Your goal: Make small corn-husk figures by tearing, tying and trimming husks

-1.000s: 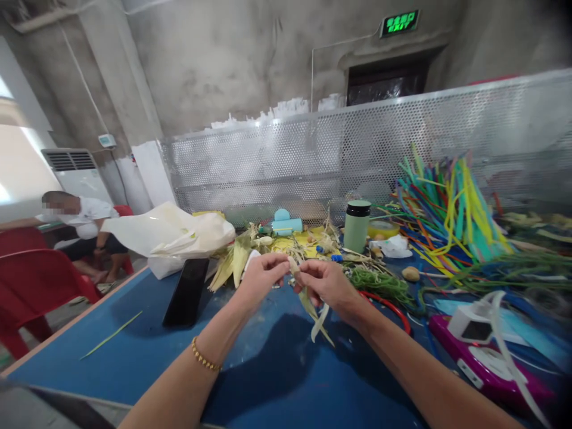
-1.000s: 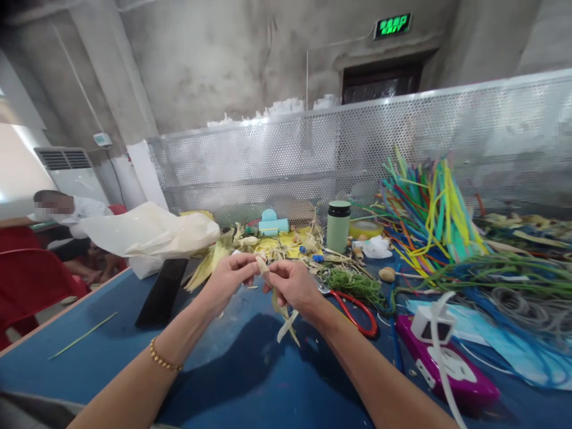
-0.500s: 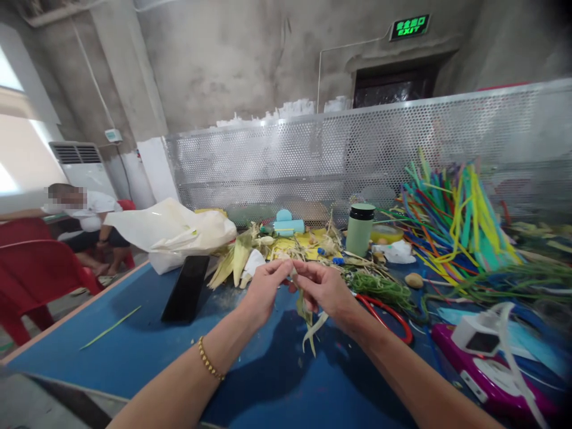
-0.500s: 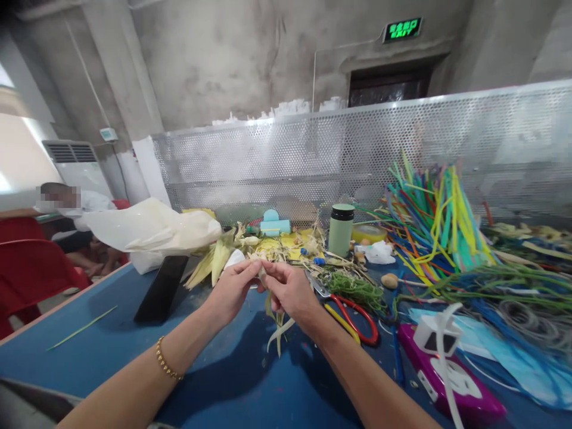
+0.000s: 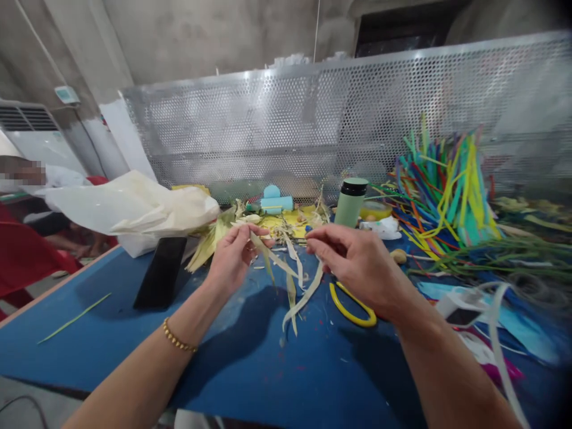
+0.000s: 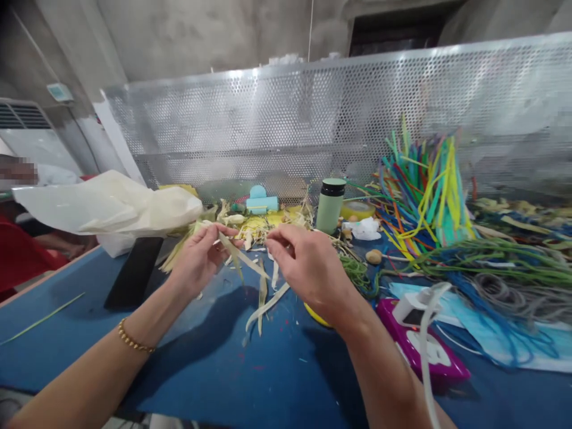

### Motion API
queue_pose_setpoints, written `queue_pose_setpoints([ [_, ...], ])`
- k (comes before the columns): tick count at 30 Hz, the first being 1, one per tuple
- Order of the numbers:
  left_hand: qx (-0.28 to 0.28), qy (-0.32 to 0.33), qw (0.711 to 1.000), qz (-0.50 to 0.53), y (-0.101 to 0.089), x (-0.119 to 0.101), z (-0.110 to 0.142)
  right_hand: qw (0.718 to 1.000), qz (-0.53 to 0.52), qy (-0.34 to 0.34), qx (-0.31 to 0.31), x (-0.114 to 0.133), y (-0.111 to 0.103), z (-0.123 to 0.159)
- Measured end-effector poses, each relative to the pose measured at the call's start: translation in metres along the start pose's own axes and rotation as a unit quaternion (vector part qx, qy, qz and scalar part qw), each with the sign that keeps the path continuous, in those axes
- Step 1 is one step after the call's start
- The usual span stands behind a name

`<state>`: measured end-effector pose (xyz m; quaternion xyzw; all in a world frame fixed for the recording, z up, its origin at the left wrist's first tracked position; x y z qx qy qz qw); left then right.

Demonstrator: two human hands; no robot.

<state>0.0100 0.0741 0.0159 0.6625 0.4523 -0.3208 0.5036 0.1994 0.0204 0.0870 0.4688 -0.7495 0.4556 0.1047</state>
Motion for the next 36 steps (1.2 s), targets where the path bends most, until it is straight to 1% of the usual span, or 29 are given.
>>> queue_pose_setpoints([
  [3, -0.014, 0.008, 1.0, 0.024, -0.009, -0.006, -0.006, 0.995, 0.068, -0.016, 0.072, 0.0, 0.002, 0.002],
  [5, 0.0, 0.011, 0.999, 0.047, -0.009, -0.009, -0.008, 0.992, 0.079, -0.014, 0.093, -0.01, 0.003, 0.0],
  [8, 0.024, -0.009, 0.997, 0.067, -0.006, -0.008, -0.008, 0.994, 0.095, 0.014, 0.042, -0.032, -0.001, -0.01],
  [9, 0.028, -0.024, 0.997, 0.068, -0.005, -0.004, -0.007, 0.993, 0.102, 0.02, 0.048, -0.038, 0.004, -0.013],
  [12, 0.039, -0.066, 0.996, 0.056, 0.0, 0.008, -0.004, 0.982, 0.131, 0.019, 0.138, -0.048, 0.041, -0.013],
  [13, 0.043, -0.071, 0.995, 0.051, 0.002, 0.011, -0.003, 0.977, 0.146, 0.012, 0.155, -0.049, 0.053, -0.011],
  [15, 0.049, -0.068, 0.996, 0.04, 0.004, 0.014, -0.002, 0.971, 0.167, -0.032, 0.17, -0.047, 0.072, -0.006],
  [17, 0.057, -0.062, 0.996, 0.03, 0.005, 0.014, 0.0, 0.955, 0.187, -0.086, 0.211, -0.046, 0.09, 0.003],
  [19, 0.07, -0.072, 0.995, 0.024, 0.005, 0.014, 0.001, 0.942, 0.197, -0.119, 0.243, -0.05, 0.101, 0.009],
  [21, 0.085, -0.088, 0.992, 0.022, 0.005, 0.014, 0.001, 0.938, 0.195, -0.128, 0.255, -0.056, 0.105, 0.011],
  [23, 0.089, -0.094, 0.991, 0.019, 0.002, 0.014, -0.001, 0.943, 0.18, -0.135, 0.243, -0.059, 0.104, 0.007],
  [24, 0.086, -0.093, 0.992, 0.016, -0.001, 0.014, -0.003, 0.948, 0.172, -0.142, 0.225, -0.058, 0.1, 0.004],
  [26, 0.076, -0.089, 0.993, 0.008, -0.005, 0.014, -0.007, 0.96, 0.158, -0.164, 0.164, -0.05, 0.088, -0.003],
  [28, 0.065, -0.086, 0.994, 0.0, -0.008, 0.012, -0.009, 0.969, 0.156, -0.169, 0.092, -0.039, 0.071, -0.007],
  [30, 0.052, -0.081, 0.995, -0.006, -0.01, 0.01, -0.009, 0.978, 0.15, -0.138, 0.042, -0.032, 0.057, -0.01],
  [32, 0.038, -0.074, 0.996, -0.009, -0.009, 0.009, -0.008, 0.989, 0.116, -0.092, 0.013, -0.028, 0.049, -0.01],
  [34, 0.038, -0.067, 0.997, -0.008, -0.004, 0.008, -0.004, 0.996, 0.061, -0.059, 0.002, -0.025, 0.048, -0.008],
  [36, 0.048, -0.065, 0.997, -0.007, 0.003, 0.009, 0.0, 0.999, 0.021, -0.047, -0.001, -0.021, 0.051, -0.006],
])
Point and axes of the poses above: each hand's wrist, its own z-axis away from the middle knuckle, its own y-axis out of the palm, x = y × z, the point moved 8 cm from there along -z, towards the middle knuckle, and after that the axes turned 4 degrees about -z, right-handed, at the moved point
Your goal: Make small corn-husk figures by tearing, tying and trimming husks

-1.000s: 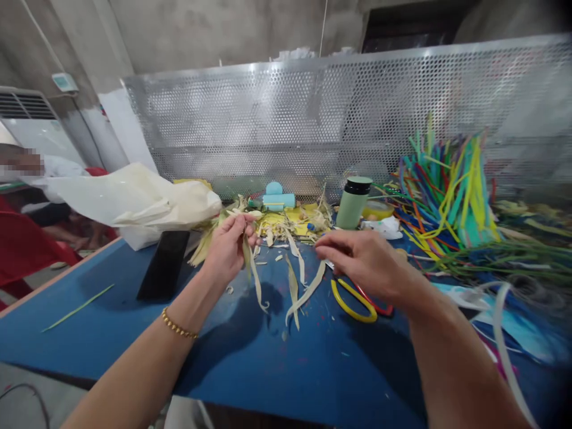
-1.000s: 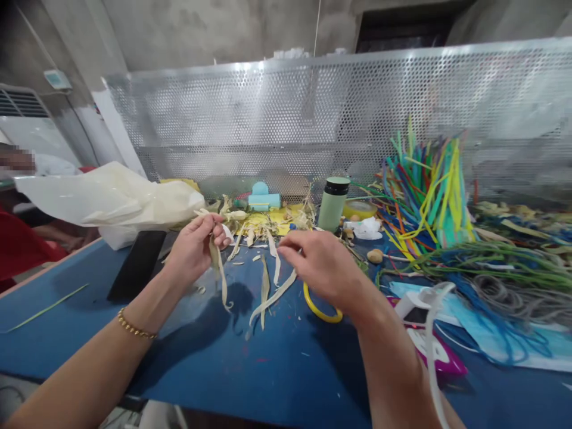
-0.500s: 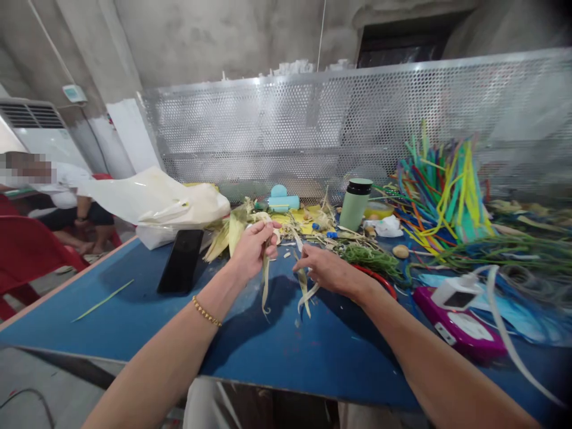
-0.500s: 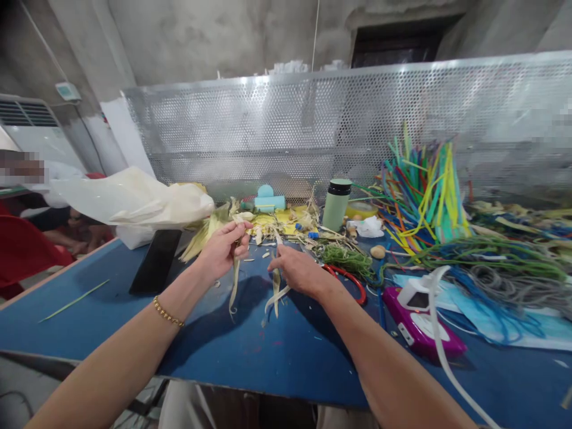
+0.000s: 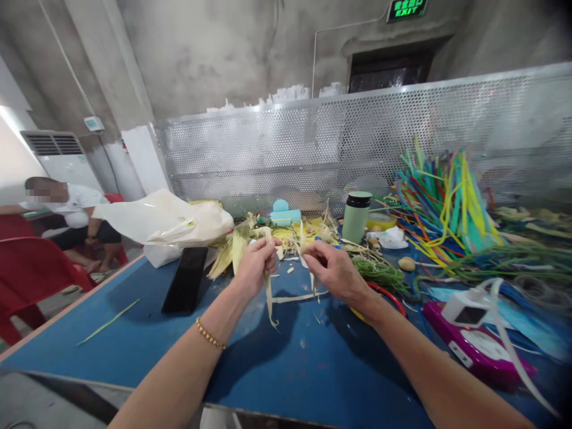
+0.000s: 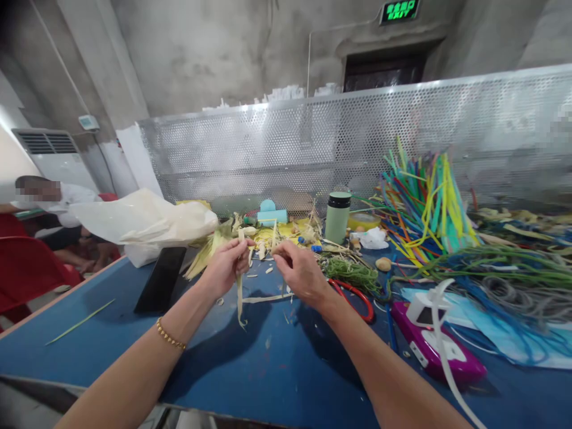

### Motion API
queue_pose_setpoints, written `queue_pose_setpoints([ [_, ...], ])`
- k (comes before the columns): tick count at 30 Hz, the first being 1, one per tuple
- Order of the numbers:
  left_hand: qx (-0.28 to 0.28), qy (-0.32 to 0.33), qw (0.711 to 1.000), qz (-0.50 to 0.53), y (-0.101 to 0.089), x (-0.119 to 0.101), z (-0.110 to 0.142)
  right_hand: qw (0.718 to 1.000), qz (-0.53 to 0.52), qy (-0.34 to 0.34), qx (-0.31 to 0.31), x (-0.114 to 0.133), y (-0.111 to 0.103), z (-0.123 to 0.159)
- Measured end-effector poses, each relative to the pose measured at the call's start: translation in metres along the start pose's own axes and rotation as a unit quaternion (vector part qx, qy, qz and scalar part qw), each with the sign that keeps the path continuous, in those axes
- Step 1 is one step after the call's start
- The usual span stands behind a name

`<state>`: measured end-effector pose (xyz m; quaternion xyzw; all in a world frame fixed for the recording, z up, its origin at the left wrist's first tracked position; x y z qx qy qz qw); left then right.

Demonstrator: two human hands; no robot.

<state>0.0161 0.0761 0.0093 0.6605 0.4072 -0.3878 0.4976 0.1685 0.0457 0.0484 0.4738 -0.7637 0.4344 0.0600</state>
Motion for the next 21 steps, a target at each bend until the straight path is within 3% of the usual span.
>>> queue_pose_setpoints([
  [7, 0.028, -0.043, 0.999, 0.005, 0.022, 0.012, 0.012, 0.996, 0.083, -0.028, 0.025, 0.013, 0.024, 0.013],
  [13, 0.02, -0.022, 0.999, -0.03, 0.022, 0.019, 0.013, 0.993, 0.099, -0.026, 0.065, 0.023, 0.043, 0.025],
  [18, 0.012, -0.015, 0.998, -0.062, 0.016, 0.019, 0.013, 0.994, -0.016, -0.031, 0.101, 0.038, 0.038, 0.023],
  [21, 0.034, -0.02, 0.997, -0.062, 0.02, 0.021, 0.014, 0.998, -0.043, -0.015, 0.042, 0.032, 0.013, 0.013],
])
Point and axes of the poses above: each hand's wrist, its own z-axis away from the middle knuckle, its own y-axis out of the palm, x = y × z, the point moved 8 cm from there along -z, towards the middle knuckle, and after that the axes turned 4 degrees about -z, right-handed, at the moved point
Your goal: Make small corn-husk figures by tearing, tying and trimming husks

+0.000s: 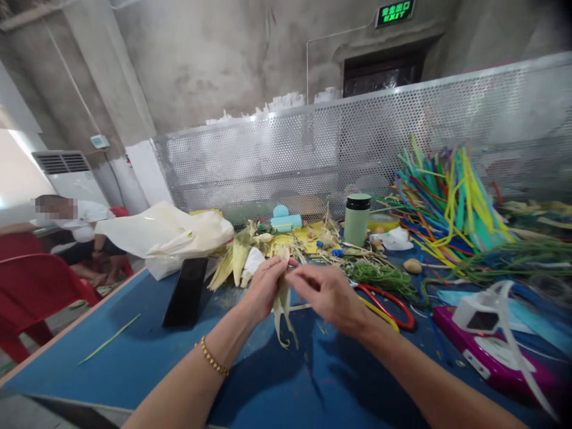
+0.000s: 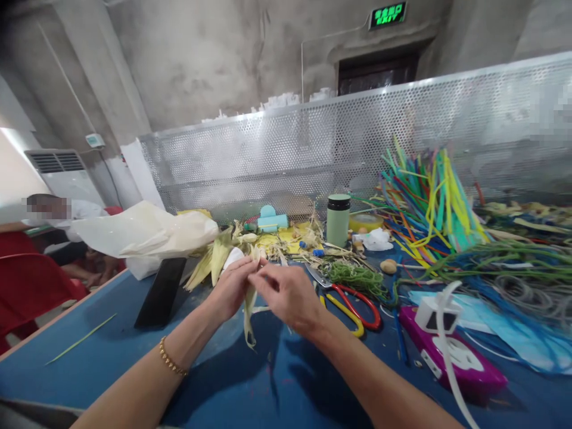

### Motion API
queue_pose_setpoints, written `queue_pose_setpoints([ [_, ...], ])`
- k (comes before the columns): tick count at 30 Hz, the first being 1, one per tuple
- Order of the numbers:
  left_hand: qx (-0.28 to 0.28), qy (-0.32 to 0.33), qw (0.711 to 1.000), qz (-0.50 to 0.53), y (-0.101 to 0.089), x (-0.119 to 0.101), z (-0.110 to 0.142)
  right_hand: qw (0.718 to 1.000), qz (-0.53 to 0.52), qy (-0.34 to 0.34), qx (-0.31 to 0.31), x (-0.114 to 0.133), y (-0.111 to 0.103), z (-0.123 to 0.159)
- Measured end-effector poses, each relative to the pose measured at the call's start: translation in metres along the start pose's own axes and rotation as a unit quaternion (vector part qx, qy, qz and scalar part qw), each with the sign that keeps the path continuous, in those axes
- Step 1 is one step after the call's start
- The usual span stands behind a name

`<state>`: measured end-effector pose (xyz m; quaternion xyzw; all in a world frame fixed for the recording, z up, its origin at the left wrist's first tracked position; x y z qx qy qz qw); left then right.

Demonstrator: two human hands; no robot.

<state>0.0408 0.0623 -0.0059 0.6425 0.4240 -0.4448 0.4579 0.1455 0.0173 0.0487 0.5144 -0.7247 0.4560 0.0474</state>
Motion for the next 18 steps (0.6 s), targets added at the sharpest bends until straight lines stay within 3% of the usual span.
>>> queue_pose_setpoints([
  [2, 0.027, -0.022, 0.999, 0.013, 0.007, 0.004, 0.002, 0.995, -0.013, 0.046, -0.091, -0.015, -0.025, -0.004],
  [4, 0.054, -0.044, 0.997, 0.02, 0.015, 0.008, 0.005, 0.989, -0.035, 0.076, -0.119, -0.029, -0.034, -0.007],
  [11, 0.125, -0.048, 0.991, -0.03, 0.031, 0.009, 0.014, 0.989, -0.093, 0.08, -0.077, -0.041, -0.017, -0.01],
  [18, 0.166, -0.048, 0.984, -0.045, 0.035, 0.009, 0.016, 0.983, -0.129, 0.106, -0.077, -0.043, -0.019, -0.008],
])
Point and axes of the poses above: each hand's wrist, its own z-axis away from the middle knuckle, its own y-axis out of the palm, x = y × z, the point moved 8 cm from there along -z, towards the middle knuckle, and after that the axes turned 4 degrees about -z, right-handed, at the moved point
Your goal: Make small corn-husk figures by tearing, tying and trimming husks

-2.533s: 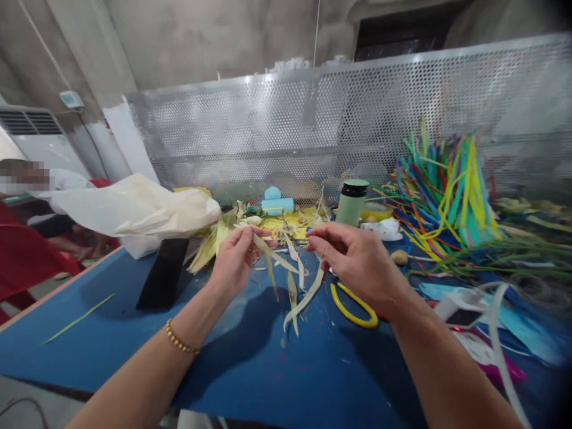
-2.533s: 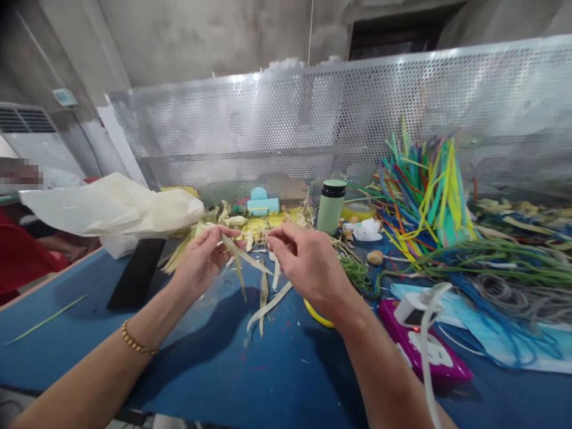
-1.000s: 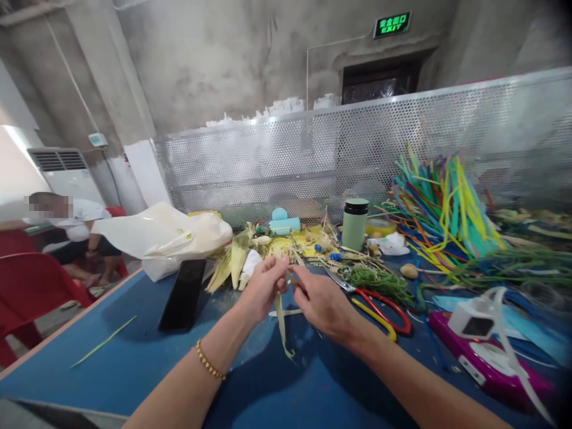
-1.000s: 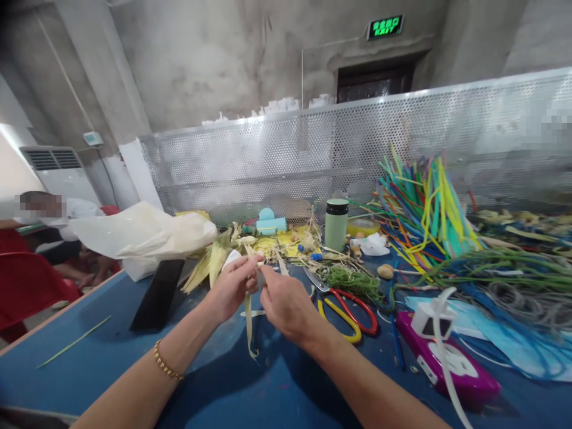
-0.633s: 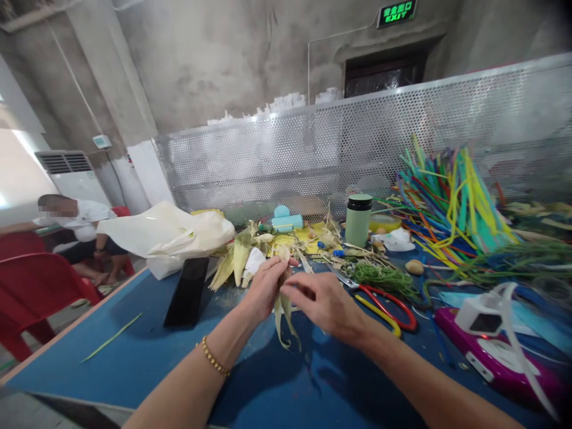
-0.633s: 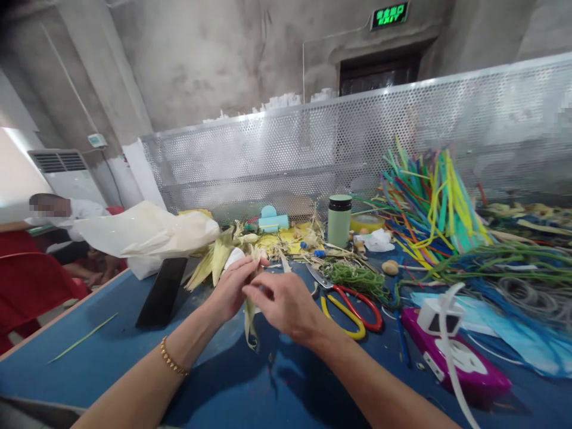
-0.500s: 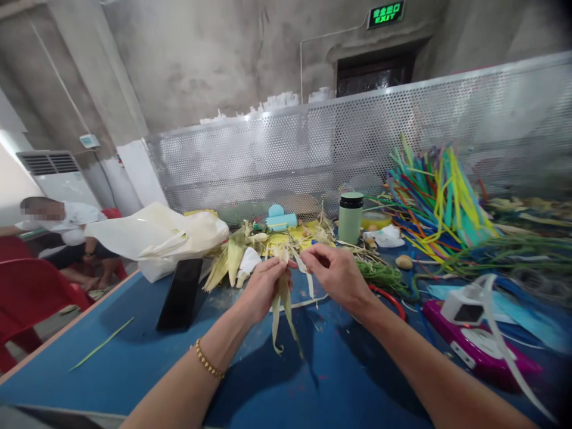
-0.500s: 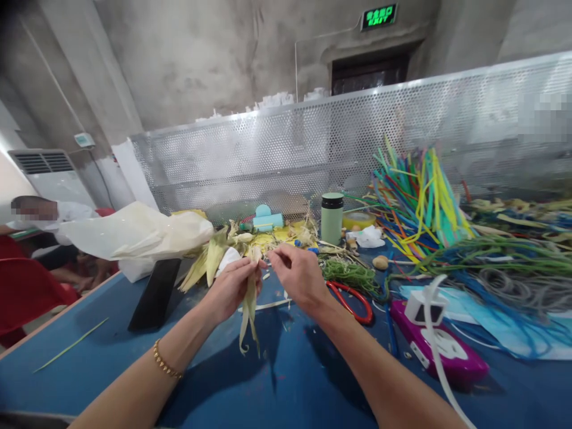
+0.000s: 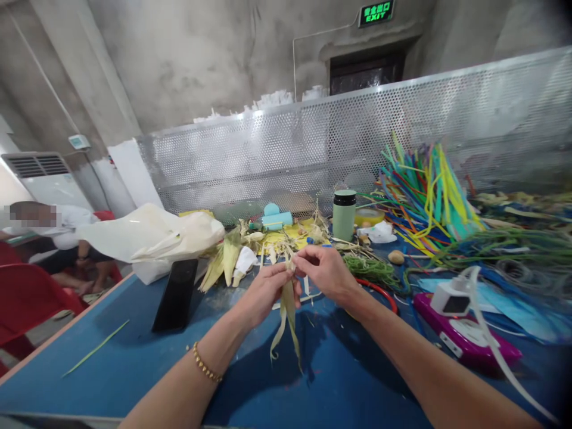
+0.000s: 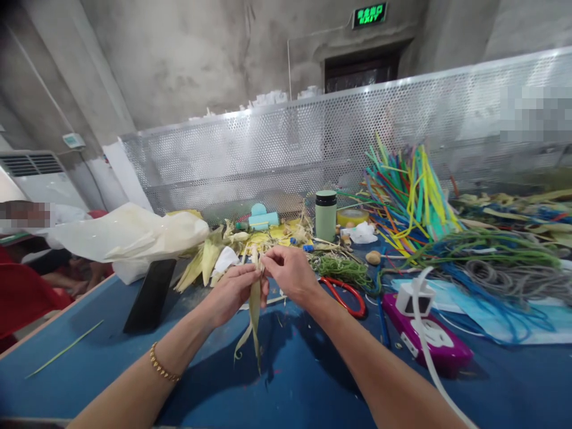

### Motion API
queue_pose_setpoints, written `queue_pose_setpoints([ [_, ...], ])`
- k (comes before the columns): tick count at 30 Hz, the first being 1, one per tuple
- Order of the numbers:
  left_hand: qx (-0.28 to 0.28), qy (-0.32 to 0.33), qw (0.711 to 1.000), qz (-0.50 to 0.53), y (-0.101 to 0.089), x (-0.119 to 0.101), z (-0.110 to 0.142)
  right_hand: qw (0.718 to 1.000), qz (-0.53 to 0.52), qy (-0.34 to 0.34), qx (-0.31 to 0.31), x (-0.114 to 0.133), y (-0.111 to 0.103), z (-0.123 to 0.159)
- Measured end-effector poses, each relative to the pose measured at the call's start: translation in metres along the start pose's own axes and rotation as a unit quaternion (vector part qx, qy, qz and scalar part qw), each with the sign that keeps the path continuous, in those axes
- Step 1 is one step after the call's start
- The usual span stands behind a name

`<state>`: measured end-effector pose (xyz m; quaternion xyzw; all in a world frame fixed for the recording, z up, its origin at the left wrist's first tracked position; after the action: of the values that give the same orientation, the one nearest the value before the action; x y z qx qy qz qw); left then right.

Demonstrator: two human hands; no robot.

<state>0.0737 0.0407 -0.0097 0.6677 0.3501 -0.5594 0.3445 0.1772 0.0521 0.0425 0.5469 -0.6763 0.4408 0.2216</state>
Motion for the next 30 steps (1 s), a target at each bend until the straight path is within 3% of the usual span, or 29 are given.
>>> queue_pose_setpoints([
  [7, -0.028, 0.008, 0.998, -0.059, -0.002, -0.003, 0.0, 1.0, 0.006, 0.006, 0.008, -0.004, 0.003, -0.002],
  [10, -0.03, 0.008, 0.997, -0.074, -0.003, -0.006, 0.001, 0.996, -0.059, 0.022, 0.056, 0.0, 0.01, 0.0],
  [13, 0.006, -0.004, 0.998, -0.067, 0.0, -0.008, 0.003, 0.986, -0.129, 0.047, 0.091, 0.004, 0.014, 0.003],
  [17, 0.028, 0.009, 0.995, -0.092, -0.001, -0.016, 0.004, 0.987, -0.137, 0.049, 0.075, 0.007, 0.009, 0.004],
  [21, -0.013, 0.023, 0.991, -0.132, -0.016, -0.023, 0.003, 0.988, -0.131, 0.042, 0.076, 0.003, 0.006, 0.0],
  [23, -0.057, 0.036, 0.992, -0.107, -0.03, -0.029, 0.002, 0.995, -0.081, 0.03, 0.058, -0.003, 0.001, -0.004],
  [25, -0.099, 0.046, 0.993, -0.045, -0.044, -0.033, 0.002, 0.996, 0.028, -0.01, 0.079, -0.009, 0.006, -0.005],
  [30, -0.149, 0.036, 0.986, 0.063, -0.067, -0.032, 0.001, 0.924, 0.268, -0.107, 0.251, -0.033, 0.056, 0.016],
])
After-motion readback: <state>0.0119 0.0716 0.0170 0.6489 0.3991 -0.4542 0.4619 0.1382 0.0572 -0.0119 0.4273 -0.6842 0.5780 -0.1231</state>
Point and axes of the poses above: each hand's wrist, its own z-axis away from the middle knuckle, its own y-axis out of the palm, x = y × z, the point moved 8 cm from there along -z, towards the middle knuckle, and after that the axes turned 4 degrees about -z, right-handed, at the moved point
